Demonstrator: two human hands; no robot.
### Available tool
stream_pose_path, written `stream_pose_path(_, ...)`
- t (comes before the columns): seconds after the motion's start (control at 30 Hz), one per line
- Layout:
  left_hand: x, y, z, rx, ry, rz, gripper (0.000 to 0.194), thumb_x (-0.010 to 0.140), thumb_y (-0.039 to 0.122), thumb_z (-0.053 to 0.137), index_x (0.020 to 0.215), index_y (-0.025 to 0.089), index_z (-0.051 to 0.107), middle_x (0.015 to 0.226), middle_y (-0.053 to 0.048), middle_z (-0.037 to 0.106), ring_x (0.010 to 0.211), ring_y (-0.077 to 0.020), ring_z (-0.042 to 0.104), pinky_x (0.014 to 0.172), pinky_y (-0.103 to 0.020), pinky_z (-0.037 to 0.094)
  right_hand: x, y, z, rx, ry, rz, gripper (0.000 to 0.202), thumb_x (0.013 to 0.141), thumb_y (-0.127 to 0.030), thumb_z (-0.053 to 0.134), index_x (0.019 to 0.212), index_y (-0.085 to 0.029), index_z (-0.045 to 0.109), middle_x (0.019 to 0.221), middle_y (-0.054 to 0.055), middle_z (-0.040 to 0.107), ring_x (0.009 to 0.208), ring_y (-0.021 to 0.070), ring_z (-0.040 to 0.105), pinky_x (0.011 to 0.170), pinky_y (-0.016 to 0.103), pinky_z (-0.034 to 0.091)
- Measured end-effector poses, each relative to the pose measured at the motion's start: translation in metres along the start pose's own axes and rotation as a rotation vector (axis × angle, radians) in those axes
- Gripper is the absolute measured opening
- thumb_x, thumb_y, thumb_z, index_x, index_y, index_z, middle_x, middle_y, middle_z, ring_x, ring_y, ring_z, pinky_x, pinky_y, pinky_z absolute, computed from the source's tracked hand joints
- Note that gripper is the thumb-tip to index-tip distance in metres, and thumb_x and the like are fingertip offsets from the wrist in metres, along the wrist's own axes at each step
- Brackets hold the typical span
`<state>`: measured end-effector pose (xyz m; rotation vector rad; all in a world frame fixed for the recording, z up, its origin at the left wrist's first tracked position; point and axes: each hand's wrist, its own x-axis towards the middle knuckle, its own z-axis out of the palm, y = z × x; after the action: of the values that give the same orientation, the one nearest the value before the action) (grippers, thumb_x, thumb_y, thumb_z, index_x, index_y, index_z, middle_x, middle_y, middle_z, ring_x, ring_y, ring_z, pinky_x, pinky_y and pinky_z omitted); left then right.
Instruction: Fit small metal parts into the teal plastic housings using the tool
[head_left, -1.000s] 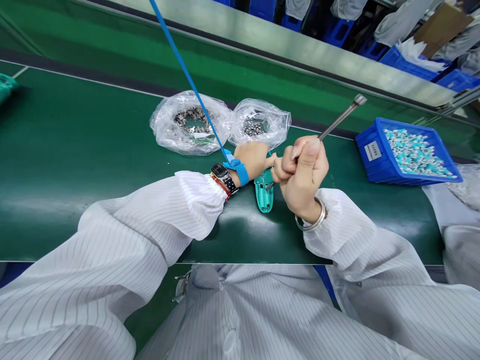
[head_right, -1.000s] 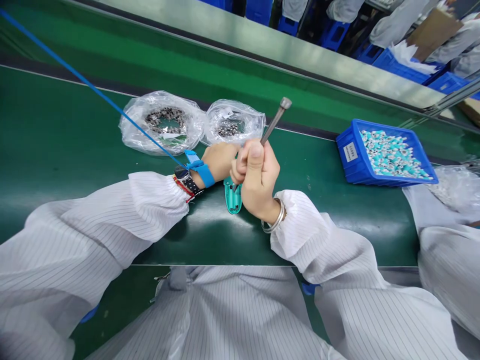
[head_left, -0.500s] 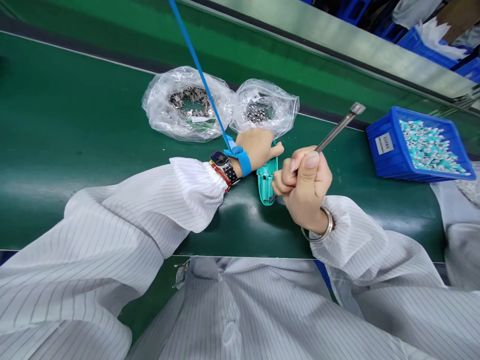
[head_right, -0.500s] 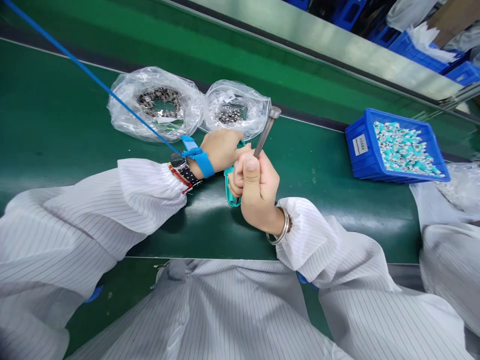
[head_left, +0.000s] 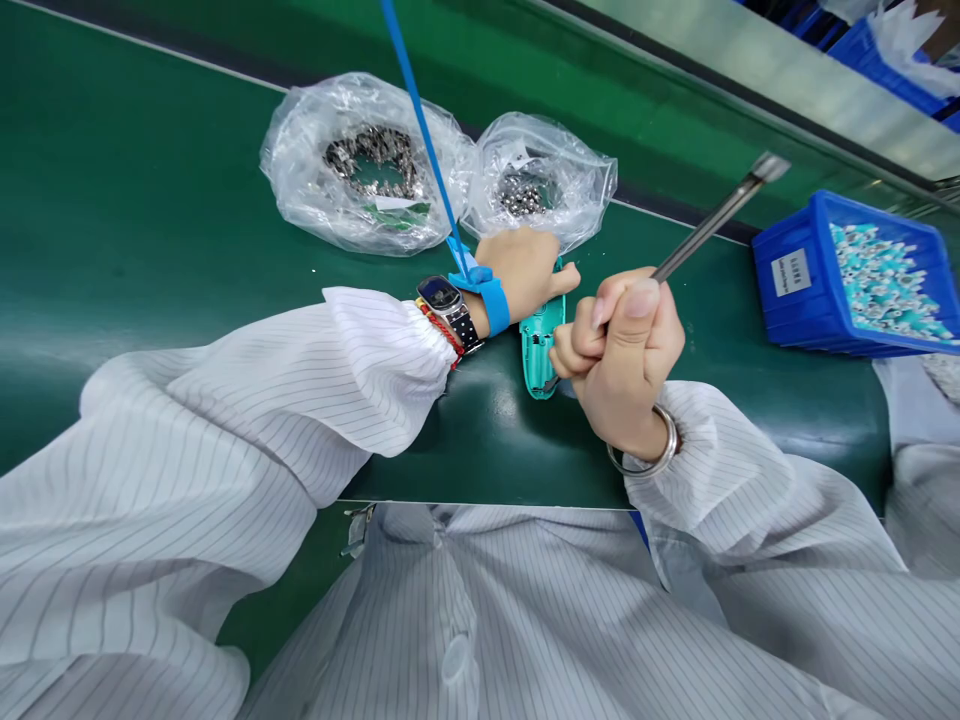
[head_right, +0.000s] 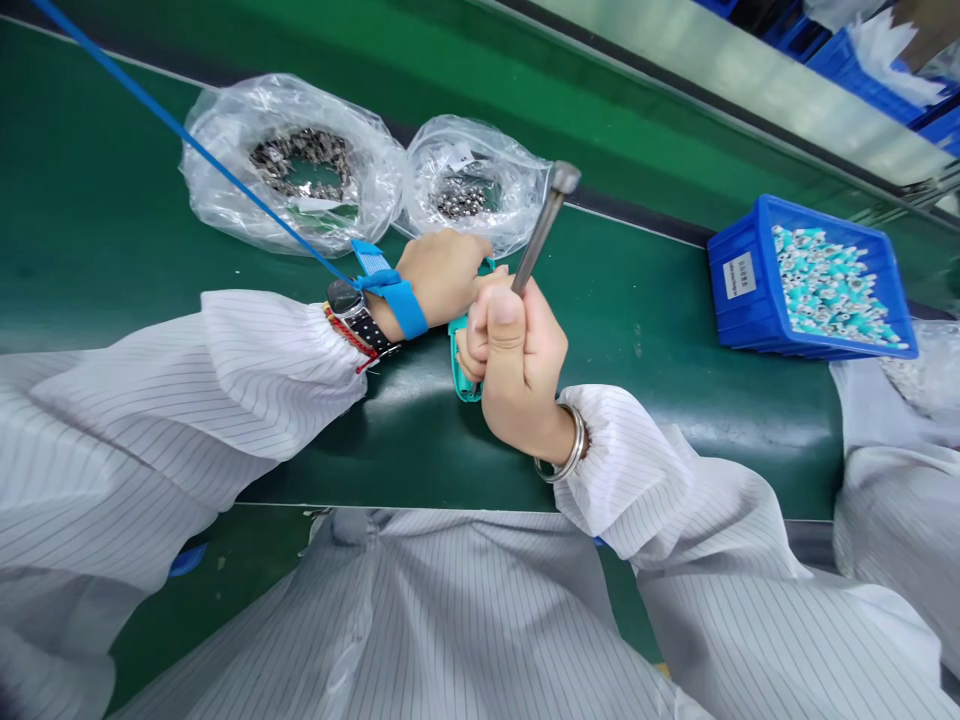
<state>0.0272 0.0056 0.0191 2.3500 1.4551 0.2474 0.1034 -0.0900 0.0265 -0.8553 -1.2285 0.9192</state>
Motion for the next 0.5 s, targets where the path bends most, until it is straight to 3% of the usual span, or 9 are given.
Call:
stream_pose_path(0.1, 0.001, 0.0, 0.002, -0.005, 0.016, -0.002, 0.045, 0.091, 0.043, 0.041, 0.106, 0.01, 0.068, 0.109, -0.016, 0.067, 0.102, -0.033, 0.062, 0.081, -0.038, 0.046, -0.002, 0.002, 0.0, 0.009, 0.034, -0.033, 0.033, 0.095, -0.046, 0.046, 0.072, -0.025, 0.038, 0.052, -0.008, 0.017, 0.034, 0.0059, 0.016, 0.031, 0.021, 0.019)
stream_pose_path(0.27, 0.002, -0.001, 0.005, 0.001, 0.045, 0.0, 0.047, 0.089, 0.043, 0.041, 0.107, 0.009, 0.067, 0.11, -0.015, 0.066, 0.101, -0.0311, 0.062, 0.08, -0.036, 0.046, -0.008, 0.005, 0.0, -0.155, 0.071, -0.033, 0.043, 0.091, -0.064, 0.038, 0.072, -0.026, 0.035, 0.049, -0.008, 0.018, 0.033, 0.008, 0.018, 0.032, 0.024, 0.023)
stream_pose_path(0.4, 0.001, -0.004, 0.004, -0.006, 0.057, -0.015, 0.046, 0.089, 0.044, 0.039, 0.103, 0.011, 0.068, 0.108, -0.013, 0.067, 0.098, -0.0277, 0.062, 0.078, -0.034, 0.044, -0.008, 0.009, 0.001, -0.067, -0.026, -0.109, 0.038, 0.093, -0.056, 0.044, 0.071, -0.026, 0.038, 0.048, -0.01, 0.014, 0.032, 0.0059, 0.013, 0.031, 0.021, 0.018)
stream_pose_path(0.5, 0.0, -0.007, 0.003, -0.022, 0.04, -0.026, 0.045, 0.09, 0.044, 0.039, 0.1, 0.012, 0.068, 0.104, -0.012, 0.068, 0.096, -0.0241, 0.061, 0.079, -0.031, 0.043, -0.003, 0.011, 0.002, 0.004, -0.03, -0.028, 0.038, 0.093, -0.055, 0.045, 0.071, -0.025, 0.037, 0.051, -0.01, 0.014, 0.033, 0.0049, 0.013, 0.032, 0.019, 0.017)
